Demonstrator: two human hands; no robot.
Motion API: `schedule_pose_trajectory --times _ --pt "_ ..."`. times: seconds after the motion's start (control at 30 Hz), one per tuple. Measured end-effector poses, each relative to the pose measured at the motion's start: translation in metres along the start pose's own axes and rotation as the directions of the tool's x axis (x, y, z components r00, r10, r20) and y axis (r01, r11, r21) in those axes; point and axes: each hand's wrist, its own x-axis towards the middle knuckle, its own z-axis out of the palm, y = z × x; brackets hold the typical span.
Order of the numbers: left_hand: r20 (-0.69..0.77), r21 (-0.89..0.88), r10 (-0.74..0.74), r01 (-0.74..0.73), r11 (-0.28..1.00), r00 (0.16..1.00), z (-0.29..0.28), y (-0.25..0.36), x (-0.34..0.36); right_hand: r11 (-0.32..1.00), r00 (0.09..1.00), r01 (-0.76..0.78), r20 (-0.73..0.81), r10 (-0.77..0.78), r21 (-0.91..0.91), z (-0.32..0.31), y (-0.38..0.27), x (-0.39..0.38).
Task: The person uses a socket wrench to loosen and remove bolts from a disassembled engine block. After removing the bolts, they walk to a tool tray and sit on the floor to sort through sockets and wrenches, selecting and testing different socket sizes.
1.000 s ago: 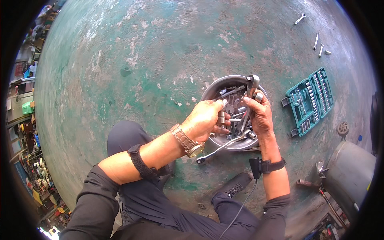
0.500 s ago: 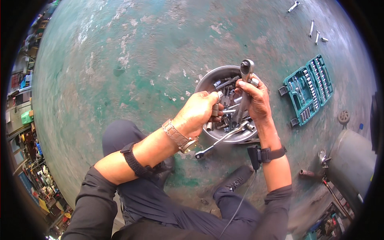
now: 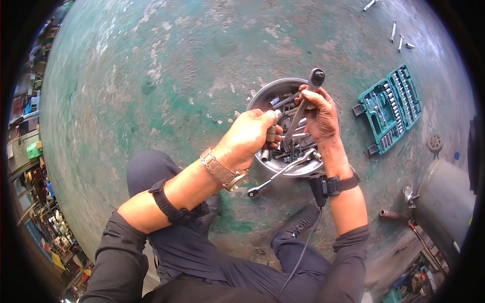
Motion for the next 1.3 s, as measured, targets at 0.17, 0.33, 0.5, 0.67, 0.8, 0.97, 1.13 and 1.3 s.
schedule_pose_trajectory --times 0.17,0.33,0.5,0.67,0.8,0.97,1.13,1.3 --pt "0.001 0.026 0.011 -0.011 1.0 1.0 -0.002 0.0 -0.001 0.984 0.986 0.145 -0.064 -0.152 -0.103 -0.016 -0.006 0.003" --pt "0.008 0.096 -0.007 0.006 0.995 1.0 0.0 -0.003 -0.002 0.961 0.95 0.231 -0.179 -0.257 -0.154 -0.031 -0.018 0.003" --pt "0.035 0.138 0.003 -0.008 0.99 0.999 0.0 -0.01 0.005 0.947 0.94 0.298 -0.136 -0.313 -0.121 -0.037 -0.038 -0.014" --pt "0.043 0.256 0.031 -0.041 0.966 0.999 -0.001 -0.015 0.015 0.861 0.973 0.17 -0.059 -0.225 -0.48 -0.032 -0.053 -0.053" --pt "-0.008 0.354 0.058 -0.052 0.934 0.998 0.008 -0.019 0.015 0.823 0.99 0.141 0.054 -0.134 -0.55 -0.025 -0.049 -0.085" --pt "0.211 0.185 0.011 -0.051 0.981 0.977 0.015 -0.011 0.006 0.801 0.974 0.227 0.126 -0.189 -0.554 -0.02 -0.045 -0.109" --pt "0.482 0.068 0.095 -0.145 0.987 0.871 0.019 -0.003 -0.003 0.87 0.983 0.174 0.141 -0.122 -0.461 -0.015 -0.059 -0.126" --pt "0.537 -0.027 0.099 -0.101 0.995 0.837 0.022 -0.002 -0.007 0.891 0.962 0.267 0.161 -0.222 -0.368 0.001 -0.058 -0.134"
